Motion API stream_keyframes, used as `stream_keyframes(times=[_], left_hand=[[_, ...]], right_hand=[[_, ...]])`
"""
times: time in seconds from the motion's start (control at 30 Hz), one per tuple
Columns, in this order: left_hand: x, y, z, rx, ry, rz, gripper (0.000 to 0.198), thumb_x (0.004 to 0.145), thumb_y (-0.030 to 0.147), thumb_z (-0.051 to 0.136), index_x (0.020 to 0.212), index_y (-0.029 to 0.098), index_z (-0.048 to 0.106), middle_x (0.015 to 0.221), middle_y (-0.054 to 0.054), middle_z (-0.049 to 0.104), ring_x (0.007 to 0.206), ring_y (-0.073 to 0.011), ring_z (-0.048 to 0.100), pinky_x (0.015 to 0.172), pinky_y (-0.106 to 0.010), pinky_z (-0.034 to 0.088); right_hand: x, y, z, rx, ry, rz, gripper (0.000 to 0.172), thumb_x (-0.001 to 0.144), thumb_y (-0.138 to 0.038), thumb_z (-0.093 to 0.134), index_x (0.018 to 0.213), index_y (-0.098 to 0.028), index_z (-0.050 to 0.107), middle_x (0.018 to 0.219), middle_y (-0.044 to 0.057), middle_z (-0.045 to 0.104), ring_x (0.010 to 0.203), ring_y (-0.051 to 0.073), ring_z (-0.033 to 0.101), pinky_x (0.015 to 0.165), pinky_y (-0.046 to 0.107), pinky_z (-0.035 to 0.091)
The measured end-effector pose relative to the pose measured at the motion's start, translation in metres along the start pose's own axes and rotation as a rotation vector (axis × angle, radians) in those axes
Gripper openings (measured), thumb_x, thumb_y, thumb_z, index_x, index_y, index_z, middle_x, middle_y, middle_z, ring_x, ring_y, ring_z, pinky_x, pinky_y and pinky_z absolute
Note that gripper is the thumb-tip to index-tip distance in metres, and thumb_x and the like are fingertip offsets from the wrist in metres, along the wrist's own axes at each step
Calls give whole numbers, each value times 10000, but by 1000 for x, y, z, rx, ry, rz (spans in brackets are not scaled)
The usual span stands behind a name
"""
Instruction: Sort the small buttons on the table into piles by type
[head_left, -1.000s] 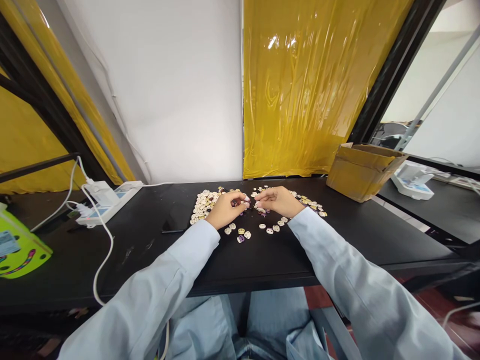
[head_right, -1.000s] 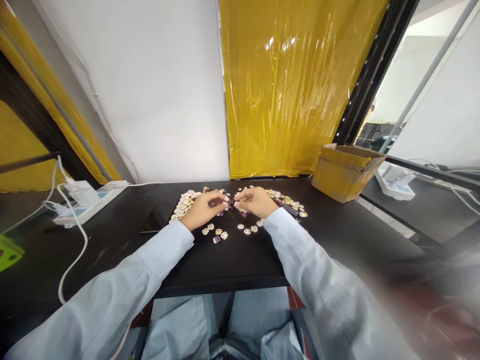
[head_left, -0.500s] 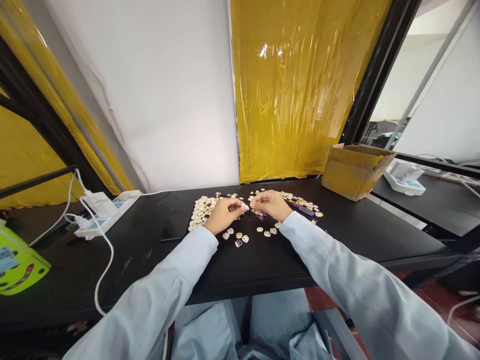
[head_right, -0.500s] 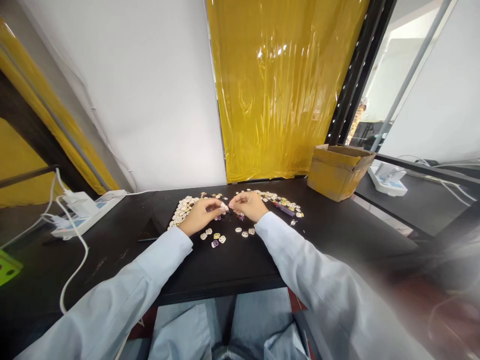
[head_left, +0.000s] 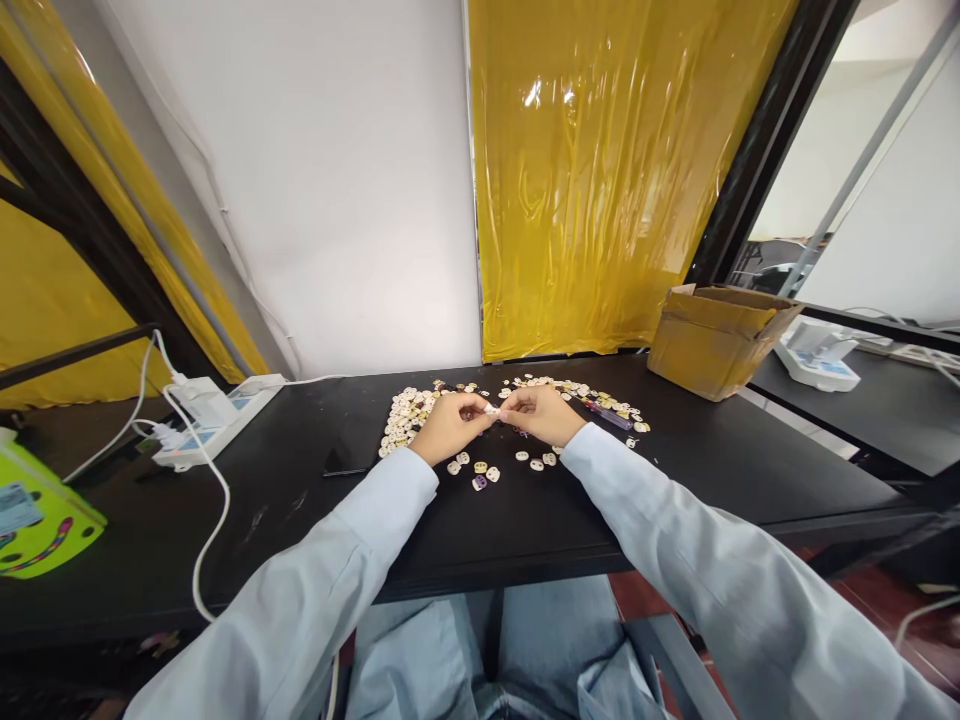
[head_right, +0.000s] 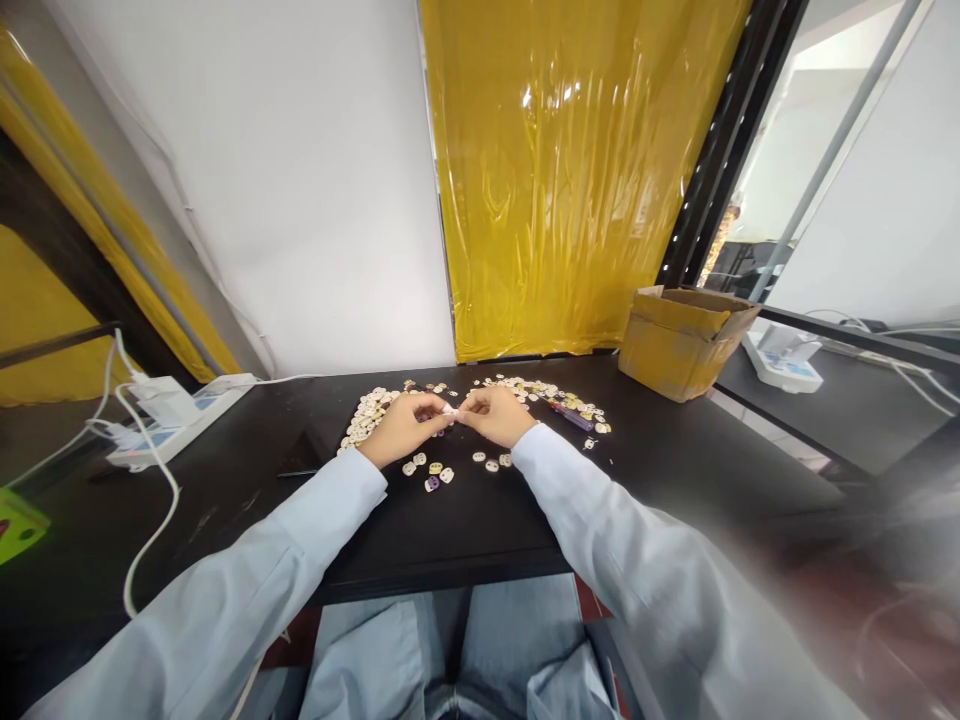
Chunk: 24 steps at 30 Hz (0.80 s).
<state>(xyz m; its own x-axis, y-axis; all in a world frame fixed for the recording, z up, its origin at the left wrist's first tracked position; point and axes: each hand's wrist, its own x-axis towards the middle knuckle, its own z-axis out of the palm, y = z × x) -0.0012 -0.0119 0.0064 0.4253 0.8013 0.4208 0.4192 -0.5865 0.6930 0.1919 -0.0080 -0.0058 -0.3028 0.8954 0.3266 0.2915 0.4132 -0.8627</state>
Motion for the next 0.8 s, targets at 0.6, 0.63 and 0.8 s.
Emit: stream_keyframes(times=[0.6,0.63,0.8], left_hand=[[2,-3,-8,127,75,-168,160,733,320,627,671,173,628,610,-1,637,583,-151,583,584,-263,428],[1,-3,-8,160,59,-180,156,725,317,637,661,175,626,598,-1,632,575,-152,581,576,-264,422],[1,-5,-7,260,83,-173,152,723,323,648,672,182,626,581,7,601,553,-143,548,561,-262,405]], right_hand=[[3,6,-13,-308,108,129,114,693,-234,637,613,-153,649,623,33,664,599,145,600,591,243,450],[3,7,-14,-366,114,153,119,684,-233,649,591,-158,652,610,32,665,596,148,602,586,244,445],[2,6,-17,-508,137,207,176,653,-290,709,558,-168,624,596,29,658,575,142,587,536,238,409]])
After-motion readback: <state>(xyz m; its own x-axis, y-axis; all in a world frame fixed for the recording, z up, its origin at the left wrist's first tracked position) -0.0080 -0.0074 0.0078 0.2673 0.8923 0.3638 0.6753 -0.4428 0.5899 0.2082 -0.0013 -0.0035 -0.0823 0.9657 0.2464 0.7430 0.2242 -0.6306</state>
